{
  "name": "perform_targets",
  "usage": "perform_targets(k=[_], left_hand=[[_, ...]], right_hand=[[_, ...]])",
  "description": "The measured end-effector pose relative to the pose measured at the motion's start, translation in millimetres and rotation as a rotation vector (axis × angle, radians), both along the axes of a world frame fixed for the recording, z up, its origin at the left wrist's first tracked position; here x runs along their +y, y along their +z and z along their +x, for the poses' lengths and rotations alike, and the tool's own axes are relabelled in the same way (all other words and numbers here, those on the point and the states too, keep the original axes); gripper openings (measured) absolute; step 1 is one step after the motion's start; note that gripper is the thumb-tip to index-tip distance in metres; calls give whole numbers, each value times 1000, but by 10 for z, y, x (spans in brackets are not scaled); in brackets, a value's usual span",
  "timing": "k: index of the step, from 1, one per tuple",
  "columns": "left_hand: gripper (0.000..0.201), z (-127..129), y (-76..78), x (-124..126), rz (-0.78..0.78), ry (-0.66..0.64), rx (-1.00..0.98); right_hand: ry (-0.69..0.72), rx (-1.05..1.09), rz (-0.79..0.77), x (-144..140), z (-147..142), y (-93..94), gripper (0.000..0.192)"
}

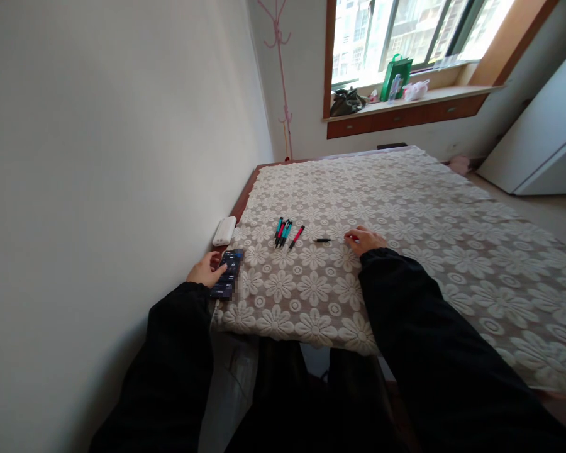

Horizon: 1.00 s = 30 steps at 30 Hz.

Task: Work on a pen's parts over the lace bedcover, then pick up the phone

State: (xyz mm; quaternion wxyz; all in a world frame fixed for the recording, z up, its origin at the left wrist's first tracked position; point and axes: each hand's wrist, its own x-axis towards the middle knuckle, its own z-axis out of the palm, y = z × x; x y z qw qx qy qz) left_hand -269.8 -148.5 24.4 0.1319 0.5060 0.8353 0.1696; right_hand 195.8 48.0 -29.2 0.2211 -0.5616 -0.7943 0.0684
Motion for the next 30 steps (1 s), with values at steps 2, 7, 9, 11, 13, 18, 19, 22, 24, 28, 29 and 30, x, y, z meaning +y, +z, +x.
perform_targets(k=[2,7,9,11,13,18,19,22,24,28,29,30], left_hand=[[49,-11,11,-20,11,12,-3],[50,-50,20,-67,-24,-18,-45],[55,-54,16,-64,-42,-34,-42],[54,-51,4,-43,-38,-27,-7],[47,-48,-13,-17,-21,-6,35],[48,-60,-33,4,-19,2,40],[50,-62,-30,2,-25,-10,37],[47,-58,-16,8,-14,2,59],[39,-49,-10,17,7,45,94],[43,-31,-25,8,-15,30,66],[47,-30,-34,-1,-21,13,51],[52,-29,-42,-9,-24,-2,44]], right_hand=[[4,2,6,6,4,-9,24],[17,-1,10,23,19,-41,25],[16,-3,17,27,20,-48,25],[15,-2,25,32,20,-53,25],[12,-2,16,41,21,-55,26],[18,3,-29,48,27,-45,26],[20,8,-26,44,26,-40,26],[19,15,-14,32,22,-25,26],[2,5,-24,31,19,-23,26],[-5,-12,-45,48,23,-40,28],[1,-13,-42,53,26,-45,28],[3,-13,-39,56,28,-50,28]])
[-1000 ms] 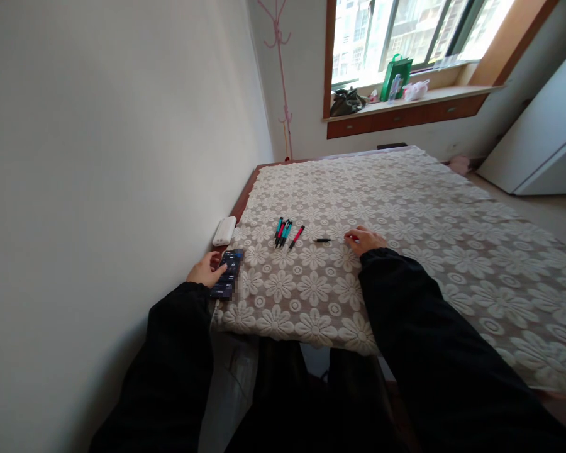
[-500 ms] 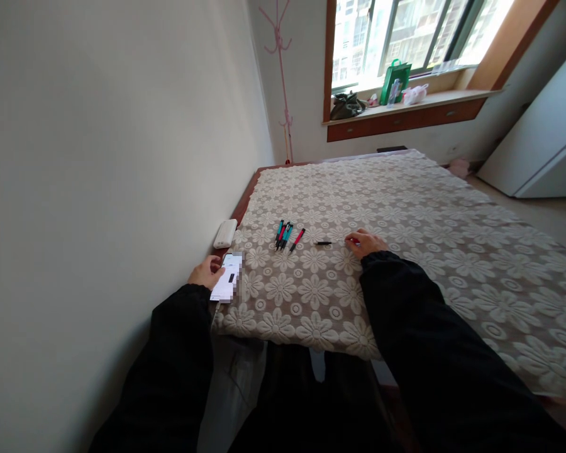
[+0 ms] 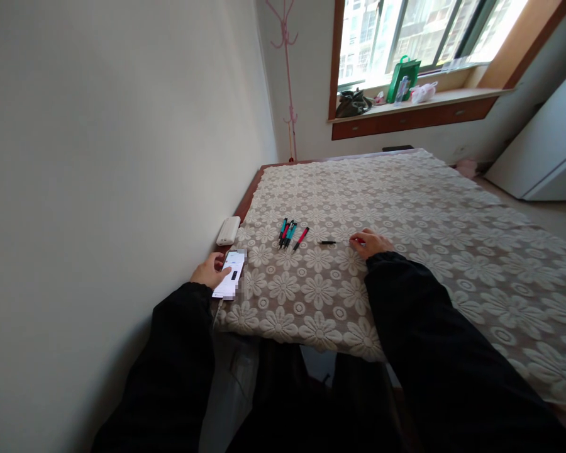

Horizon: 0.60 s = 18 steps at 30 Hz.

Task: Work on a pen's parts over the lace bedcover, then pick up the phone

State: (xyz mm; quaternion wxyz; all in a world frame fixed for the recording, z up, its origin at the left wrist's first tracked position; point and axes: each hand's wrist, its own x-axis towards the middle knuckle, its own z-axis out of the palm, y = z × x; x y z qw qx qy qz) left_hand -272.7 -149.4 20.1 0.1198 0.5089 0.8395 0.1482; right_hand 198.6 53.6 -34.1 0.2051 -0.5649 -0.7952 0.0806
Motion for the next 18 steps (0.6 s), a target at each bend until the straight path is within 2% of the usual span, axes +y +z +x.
perform_targets(k=[4,9,18], left_hand=[[63,0,-8,-18,6,-33,11],[53,11,48,-19,-12,7,-41],[72,-10,6,-30,-25,-56,-17]], right_hand=[[5,11,26,7,10,-11,27],[15,-2,18,13,12,-16,27],[-1,14,24,-31,-8,22,25]])
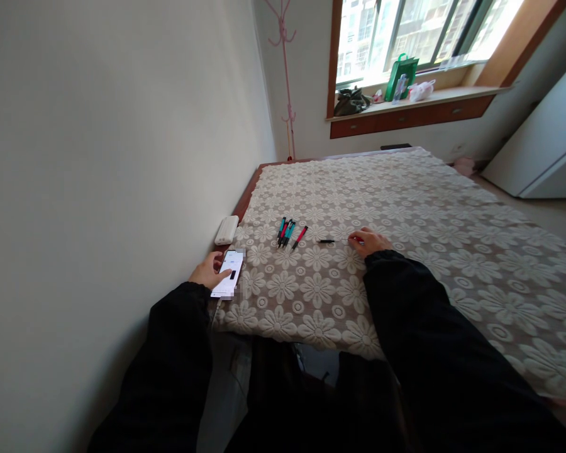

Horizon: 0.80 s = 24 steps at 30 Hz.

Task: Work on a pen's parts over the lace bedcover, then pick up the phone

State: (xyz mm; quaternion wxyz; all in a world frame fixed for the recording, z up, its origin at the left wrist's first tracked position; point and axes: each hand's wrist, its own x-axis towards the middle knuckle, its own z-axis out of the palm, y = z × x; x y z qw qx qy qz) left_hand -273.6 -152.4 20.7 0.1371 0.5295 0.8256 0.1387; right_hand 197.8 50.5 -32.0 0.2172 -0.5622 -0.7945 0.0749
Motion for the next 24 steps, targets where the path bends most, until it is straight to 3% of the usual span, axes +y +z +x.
perform_targets(k=[5,9,12,15,19,21,24], left_hand=[[62,-42,76,9,5,40,-71],[44,203,247,49,214,-36,11],[35,752,419,50,370,-227,21],[33,1538,536,71,409,-499,-43],[32,2453,505,398,432,-679,-98],[34,2704,424,707,454,-690,-73],[35,2829,262,1175,466,-685,-7]], right_hand=[[-7,13,3,-9,-1,15,25],[16,31,28,0,1,28,26],[65,59,80,-6,-2,46,25],[130,91,128,-24,-7,72,26],[148,94,161,-52,-13,103,26],[152,79,165,-65,-17,115,25],[157,49,157,-83,-31,136,24]])
